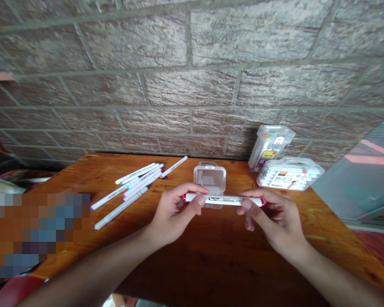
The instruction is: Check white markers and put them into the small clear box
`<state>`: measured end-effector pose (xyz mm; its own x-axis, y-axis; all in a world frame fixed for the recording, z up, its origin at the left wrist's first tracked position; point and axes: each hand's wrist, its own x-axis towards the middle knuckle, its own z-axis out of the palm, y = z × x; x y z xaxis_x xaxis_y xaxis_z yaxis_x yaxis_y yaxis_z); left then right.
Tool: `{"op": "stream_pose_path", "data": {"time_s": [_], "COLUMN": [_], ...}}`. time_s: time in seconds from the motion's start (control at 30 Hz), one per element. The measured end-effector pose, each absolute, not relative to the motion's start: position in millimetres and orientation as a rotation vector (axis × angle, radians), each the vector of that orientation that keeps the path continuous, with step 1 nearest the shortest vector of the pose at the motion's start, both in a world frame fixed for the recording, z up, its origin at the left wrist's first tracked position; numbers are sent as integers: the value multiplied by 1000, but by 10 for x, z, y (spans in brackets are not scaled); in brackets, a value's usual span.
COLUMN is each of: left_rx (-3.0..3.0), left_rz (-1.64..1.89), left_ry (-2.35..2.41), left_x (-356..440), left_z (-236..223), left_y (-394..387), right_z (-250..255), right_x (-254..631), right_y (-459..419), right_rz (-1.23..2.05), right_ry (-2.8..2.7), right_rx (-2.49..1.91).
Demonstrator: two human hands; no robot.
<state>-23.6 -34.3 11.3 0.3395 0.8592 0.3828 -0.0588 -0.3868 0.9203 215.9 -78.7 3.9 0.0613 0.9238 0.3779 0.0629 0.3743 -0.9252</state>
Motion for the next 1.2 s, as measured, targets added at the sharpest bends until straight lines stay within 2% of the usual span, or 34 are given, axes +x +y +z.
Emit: {"op": "stream_pose_path", "data": {"time_s": [1.2], "left_rx": [1695], "left_rz": [1193], "left_ry": [773], "left_x": [-239], "left_z": [147], "left_y": [-370], "right_z": [68], "right_x": [2169], "right_y": [-810], "right_rz": [809], "right_ry": [-1395], "right_rx": [-1004]}}
